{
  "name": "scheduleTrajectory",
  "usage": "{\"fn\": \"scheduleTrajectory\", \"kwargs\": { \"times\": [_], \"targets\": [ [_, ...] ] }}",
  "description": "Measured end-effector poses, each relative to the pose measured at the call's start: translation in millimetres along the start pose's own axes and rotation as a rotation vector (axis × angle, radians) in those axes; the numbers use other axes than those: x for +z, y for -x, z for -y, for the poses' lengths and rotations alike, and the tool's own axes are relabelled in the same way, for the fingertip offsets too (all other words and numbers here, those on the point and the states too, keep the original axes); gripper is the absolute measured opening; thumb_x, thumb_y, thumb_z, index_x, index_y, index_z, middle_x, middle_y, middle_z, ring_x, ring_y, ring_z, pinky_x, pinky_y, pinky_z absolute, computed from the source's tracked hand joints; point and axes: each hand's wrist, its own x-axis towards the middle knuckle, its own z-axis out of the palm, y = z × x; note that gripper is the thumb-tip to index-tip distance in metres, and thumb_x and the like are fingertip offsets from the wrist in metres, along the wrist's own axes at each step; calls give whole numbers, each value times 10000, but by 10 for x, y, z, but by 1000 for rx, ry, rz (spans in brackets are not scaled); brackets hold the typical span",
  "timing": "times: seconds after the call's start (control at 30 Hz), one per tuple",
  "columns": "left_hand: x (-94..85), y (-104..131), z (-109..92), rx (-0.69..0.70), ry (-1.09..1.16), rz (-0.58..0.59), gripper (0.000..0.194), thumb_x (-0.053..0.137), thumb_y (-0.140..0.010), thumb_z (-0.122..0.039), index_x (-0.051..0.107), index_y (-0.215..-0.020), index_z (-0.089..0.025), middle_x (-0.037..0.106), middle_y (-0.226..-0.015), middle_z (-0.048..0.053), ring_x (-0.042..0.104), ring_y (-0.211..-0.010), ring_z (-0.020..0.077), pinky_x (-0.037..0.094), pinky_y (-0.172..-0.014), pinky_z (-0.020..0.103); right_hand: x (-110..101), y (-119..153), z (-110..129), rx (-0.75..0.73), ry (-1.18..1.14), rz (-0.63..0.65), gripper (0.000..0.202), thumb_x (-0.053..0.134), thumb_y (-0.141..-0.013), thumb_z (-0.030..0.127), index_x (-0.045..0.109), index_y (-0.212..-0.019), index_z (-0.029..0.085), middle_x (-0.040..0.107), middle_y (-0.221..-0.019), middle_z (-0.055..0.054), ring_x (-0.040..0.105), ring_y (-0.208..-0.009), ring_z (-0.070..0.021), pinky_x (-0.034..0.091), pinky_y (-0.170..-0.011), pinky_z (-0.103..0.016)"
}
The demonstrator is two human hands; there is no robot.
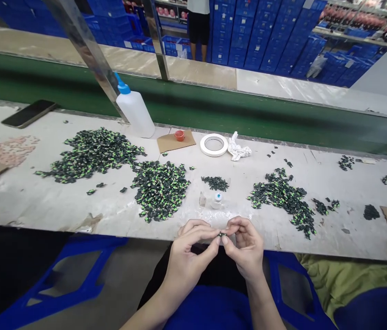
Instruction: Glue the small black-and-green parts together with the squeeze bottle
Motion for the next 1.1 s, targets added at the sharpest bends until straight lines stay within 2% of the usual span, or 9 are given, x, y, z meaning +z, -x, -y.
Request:
{"fn": "scheduleTrajectory", "kwargs": {
  "times": [0.17, 0.27, 0.43, 0.5, 0.67, 0.73, 0.87, 0.97, 1.1],
  "targets": [
    [27, -16, 52, 126, -42, 12, 82, 673, -785, -160, 737, -790, -212, 732, -710, 28, 631, -755, 185, 515, -682, 312, -52, -46, -38, 76, -89, 17, 266, 769, -707, 330, 641, -915, 225, 592, -635, 25, 627, -645, -129, 551, -654, -241],
    [17, -43, 117, 216, -96, 120, 82, 659, -817, -178, 727, -847, -214, 745, -741, 31, 636, -762, 187, 492, -716, 336, -116, -59, -49, 111, -86, 71, 234, 767, -708, 343, 663, -877, 219, 595, -624, 18, 615, -618, -131, 543, -612, -239],
    [-83, -117, 245, 200, -258, 310, 242, 613, -876, -234, 628, -1117, -238, 756, -808, 5, 667, -824, 183, 388, -891, 394, -308, -77, -60, 23, 132, 101, 80, 705, -768, 274, 693, -820, 214, 635, -699, -16, 623, -636, -145, 537, -591, -257],
    [-170, -190, 303, 204, -373, 277, 265, 584, -892, -236, 599, -1156, -250, 758, -848, 6, 664, -869, 195, 328, -939, 422, -436, -114, -76, -36, 305, -5, 71, 693, -779, 268, 695, -811, 205, 651, -745, -35, 629, -669, -161, 542, -617, -285],
    [-400, -509, 412, 184, -800, -39, 145, 540, -907, -240, 683, -930, -234, 753, -886, 55, 610, -951, 267, 272, -885, 464, -655, -268, -89, -185, 725, -481, 187, 661, -816, 330, 689, -918, 176, 671, -946, -110, 621, -893, -238, 534, -733, -395],
    [-436, -642, 436, 141, -924, -75, 145, 552, -896, -239, 697, -896, -225, 749, -878, 70, 586, -962, 287, 260, -878, 478, -609, -313, -84, -278, 844, -534, 223, 662, -822, 326, 678, -985, 175, 664, -1000, -124, 589, -998, -266, 516, -788, -432],
    [-402, -807, 487, 75, -1063, 29, 137, 580, -870, -223, 704, -813, -214, 738, -814, 71, 555, -920, 287, 275, -847, 471, -344, -347, -141, -390, 888, -303, 214, 662, -835, 308, 658, -1018, 196, 670, -958, -93, 590, -962, -247, 488, -840, -443],
    [-365, -841, 541, 102, -1110, 68, 178, 561, -875, -207, 690, -753, -223, 721, -801, 65, 535, -904, 275, 285, -838, 461, -155, -361, -251, -349, 850, -129, 293, 681, -819, 360, 642, -1066, 208, 671, -962, -84, 566, -953, -250, 476, -843, -439],
    [-369, -851, 586, 188, -1081, 74, 217, 502, -899, -175, 677, -780, -220, 707, -845, 81, 531, -909, 277, 296, -821, 449, -26, -419, -368, -250, 801, -23, 420, 724, -764, 431, 633, -1113, 218, 666, -999, -93, 527, -965, -275, 462, -840, -445]
  ]
}}
